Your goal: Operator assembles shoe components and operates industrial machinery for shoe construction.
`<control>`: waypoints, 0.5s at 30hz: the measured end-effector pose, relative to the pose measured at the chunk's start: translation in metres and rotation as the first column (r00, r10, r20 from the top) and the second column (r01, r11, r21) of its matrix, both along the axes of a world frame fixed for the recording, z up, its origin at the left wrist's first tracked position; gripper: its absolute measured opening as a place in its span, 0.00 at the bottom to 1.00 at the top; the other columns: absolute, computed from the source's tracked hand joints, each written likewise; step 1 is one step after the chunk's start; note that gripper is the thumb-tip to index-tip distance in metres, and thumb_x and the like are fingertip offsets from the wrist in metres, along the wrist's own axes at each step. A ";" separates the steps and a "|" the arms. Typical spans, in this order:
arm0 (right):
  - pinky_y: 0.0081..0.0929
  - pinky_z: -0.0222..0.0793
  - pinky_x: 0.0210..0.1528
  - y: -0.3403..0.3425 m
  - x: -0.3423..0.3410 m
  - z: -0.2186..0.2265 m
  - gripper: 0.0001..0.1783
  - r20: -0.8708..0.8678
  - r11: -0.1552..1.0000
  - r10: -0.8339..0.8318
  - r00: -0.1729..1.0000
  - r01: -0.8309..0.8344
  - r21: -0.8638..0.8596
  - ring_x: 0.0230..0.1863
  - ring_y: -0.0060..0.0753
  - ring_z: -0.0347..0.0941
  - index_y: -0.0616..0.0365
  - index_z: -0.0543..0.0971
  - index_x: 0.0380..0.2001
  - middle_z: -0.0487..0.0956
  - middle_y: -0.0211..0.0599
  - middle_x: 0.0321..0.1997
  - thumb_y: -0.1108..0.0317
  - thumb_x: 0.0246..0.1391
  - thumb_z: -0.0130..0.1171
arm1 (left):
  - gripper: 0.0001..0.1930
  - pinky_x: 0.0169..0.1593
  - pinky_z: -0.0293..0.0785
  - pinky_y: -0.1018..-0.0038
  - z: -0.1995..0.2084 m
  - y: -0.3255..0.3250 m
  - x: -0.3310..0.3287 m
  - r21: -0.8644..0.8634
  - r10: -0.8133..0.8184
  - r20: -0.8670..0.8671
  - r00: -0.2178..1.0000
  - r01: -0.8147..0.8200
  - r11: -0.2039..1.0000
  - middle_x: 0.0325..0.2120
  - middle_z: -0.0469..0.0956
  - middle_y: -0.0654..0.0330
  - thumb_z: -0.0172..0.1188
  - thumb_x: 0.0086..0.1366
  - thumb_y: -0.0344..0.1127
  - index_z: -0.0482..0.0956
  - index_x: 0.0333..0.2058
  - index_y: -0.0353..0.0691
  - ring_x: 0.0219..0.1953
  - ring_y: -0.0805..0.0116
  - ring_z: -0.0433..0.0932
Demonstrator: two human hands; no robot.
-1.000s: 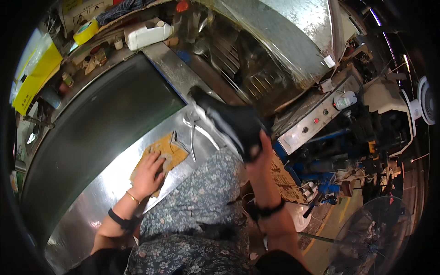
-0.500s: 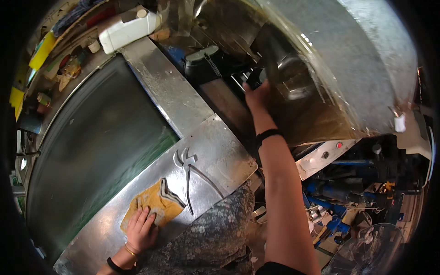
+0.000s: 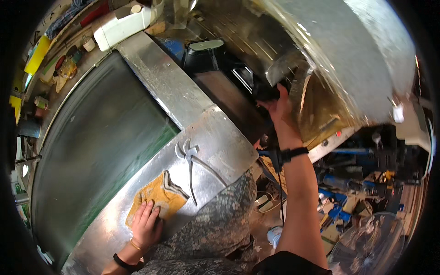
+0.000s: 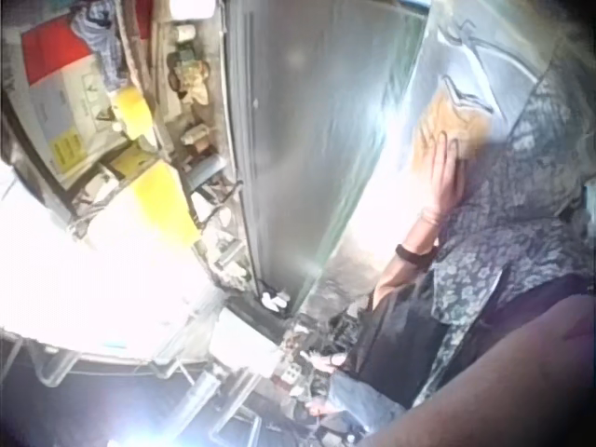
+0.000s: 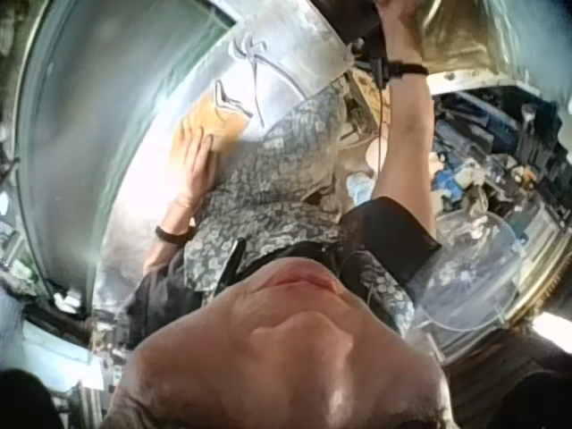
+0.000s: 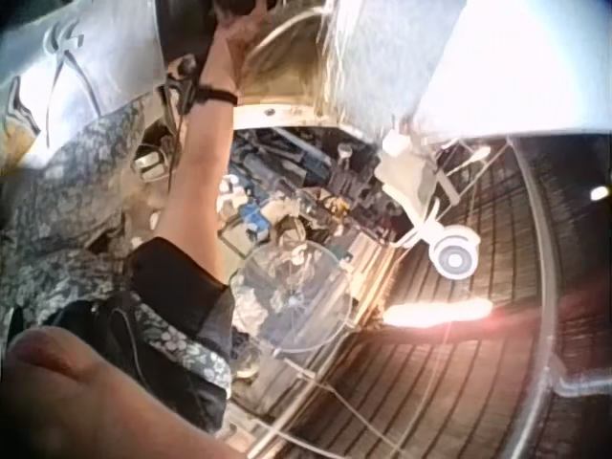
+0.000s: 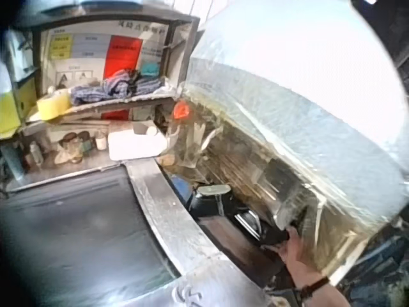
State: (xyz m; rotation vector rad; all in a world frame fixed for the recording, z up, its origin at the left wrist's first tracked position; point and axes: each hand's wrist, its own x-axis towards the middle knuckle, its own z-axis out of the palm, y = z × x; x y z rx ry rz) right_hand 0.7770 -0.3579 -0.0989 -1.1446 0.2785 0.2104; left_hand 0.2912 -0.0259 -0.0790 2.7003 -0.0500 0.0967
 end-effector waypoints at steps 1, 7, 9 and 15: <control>0.63 0.73 0.51 0.000 -0.034 0.017 0.35 -0.042 0.999 -0.054 0.998 0.054 -0.006 0.57 0.55 0.73 0.61 0.63 0.63 0.73 0.48 0.59 0.51 0.59 0.56 | 0.22 0.57 0.69 0.59 0.000 -0.001 -0.001 0.007 0.009 0.004 1.000 -0.009 1.000 0.57 0.74 0.52 0.62 0.55 0.37 0.79 0.50 0.43 0.57 0.50 0.72; 0.60 0.76 0.51 -0.001 -0.208 0.096 0.31 -0.114 0.990 0.080 0.990 -0.065 0.128 0.51 0.52 0.78 0.63 0.71 0.56 0.79 0.51 0.52 0.49 0.61 0.51 | 0.23 0.61 0.66 0.59 0.004 -0.005 -0.005 -0.031 0.004 0.084 0.996 -0.002 1.000 0.59 0.71 0.50 0.60 0.57 0.36 0.77 0.53 0.42 0.61 0.47 0.68; 0.49 0.82 0.42 -0.002 -0.248 0.123 0.29 -0.023 0.980 0.149 0.989 -0.145 0.138 0.44 0.47 0.82 0.63 0.73 0.54 0.81 0.48 0.47 0.50 0.60 0.52 | 0.23 0.62 0.65 0.58 0.012 -0.007 -0.005 -0.116 0.020 0.140 0.990 -0.004 0.993 0.59 0.70 0.48 0.59 0.57 0.36 0.77 0.53 0.41 0.62 0.45 0.68; 0.47 0.82 0.42 -0.002 -0.329 0.214 0.29 0.036 0.929 0.317 0.948 -0.318 0.189 0.44 0.46 0.82 0.61 0.74 0.53 0.82 0.46 0.47 0.48 0.61 0.48 | 0.33 0.68 0.55 0.52 0.073 -0.029 0.006 -0.237 -0.048 0.327 0.944 0.131 0.963 0.66 0.58 0.41 0.67 0.56 0.37 0.68 0.60 0.37 0.69 0.38 0.55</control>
